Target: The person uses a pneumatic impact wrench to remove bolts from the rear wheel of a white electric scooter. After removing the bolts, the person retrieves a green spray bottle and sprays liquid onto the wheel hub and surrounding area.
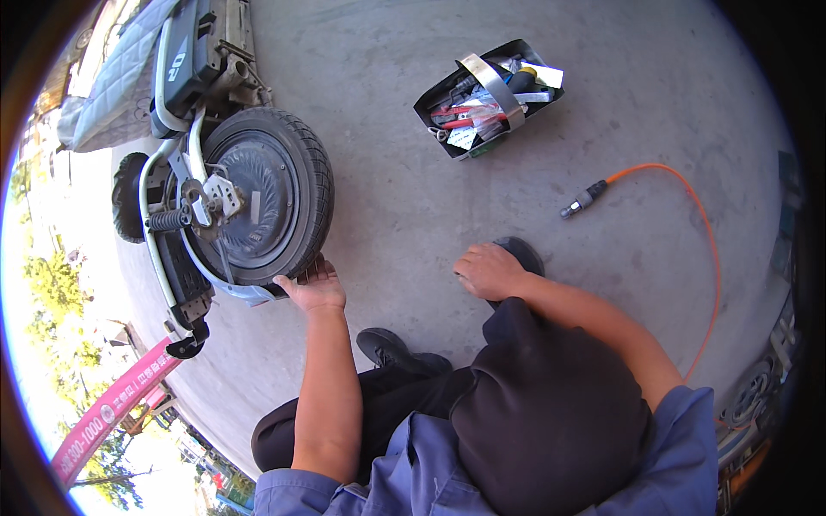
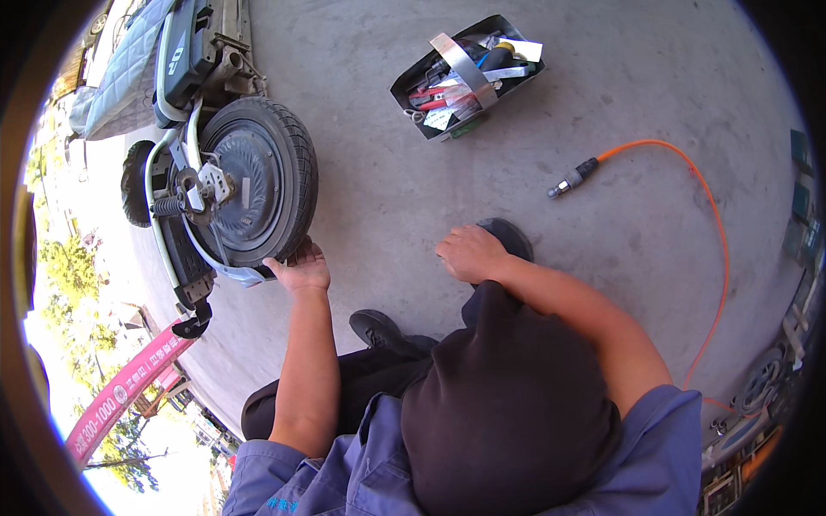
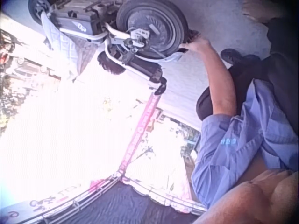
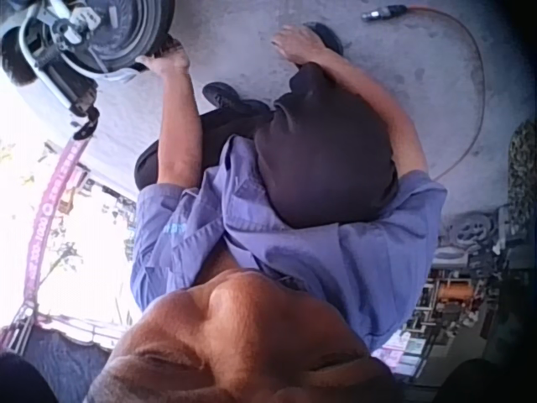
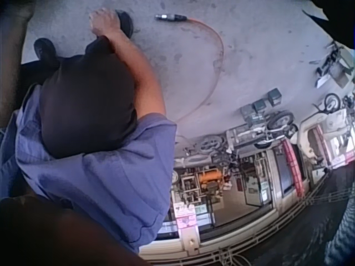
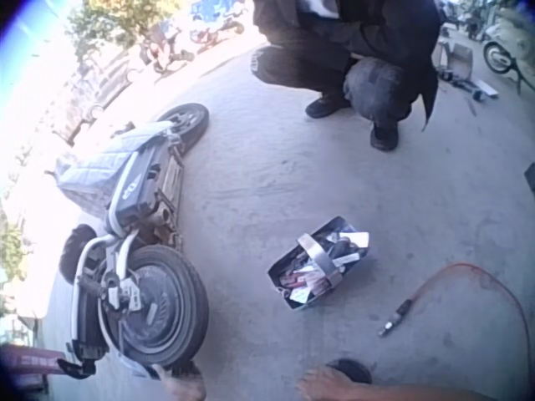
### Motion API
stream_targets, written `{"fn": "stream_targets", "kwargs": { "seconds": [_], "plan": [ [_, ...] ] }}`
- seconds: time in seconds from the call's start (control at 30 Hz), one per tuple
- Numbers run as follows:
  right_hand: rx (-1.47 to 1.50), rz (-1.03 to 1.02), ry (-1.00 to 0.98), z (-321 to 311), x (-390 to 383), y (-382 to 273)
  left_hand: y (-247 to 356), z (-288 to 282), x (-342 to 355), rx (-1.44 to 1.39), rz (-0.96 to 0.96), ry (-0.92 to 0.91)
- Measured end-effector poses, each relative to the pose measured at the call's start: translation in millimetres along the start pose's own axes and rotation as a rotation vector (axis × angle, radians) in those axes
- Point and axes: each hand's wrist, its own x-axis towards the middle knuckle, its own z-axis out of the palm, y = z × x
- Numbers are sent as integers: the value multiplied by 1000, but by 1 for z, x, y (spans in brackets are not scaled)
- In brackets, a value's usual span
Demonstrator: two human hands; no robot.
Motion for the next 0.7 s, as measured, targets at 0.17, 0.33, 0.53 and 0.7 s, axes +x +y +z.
{"fn": "stream_targets", "kwargs": {
  "seconds": [0.17, 0.33, 0.53, 0.7],
  "plan": [
    [-4, 4, -4, -1, -1, -1, -20, 6, -20, 155, -72, -128],
    [2, 20, -16, -2, 0, -1, -31, 16, -32, 267, -194, -307],
    [2, 24, -14, -3, 0, -2, -14, 2, -12, 58, -64, -129],
    [-7, 15, -2, -1, 0, -1, 1, 3, -2, -20, 30, -4]
  ]
}}
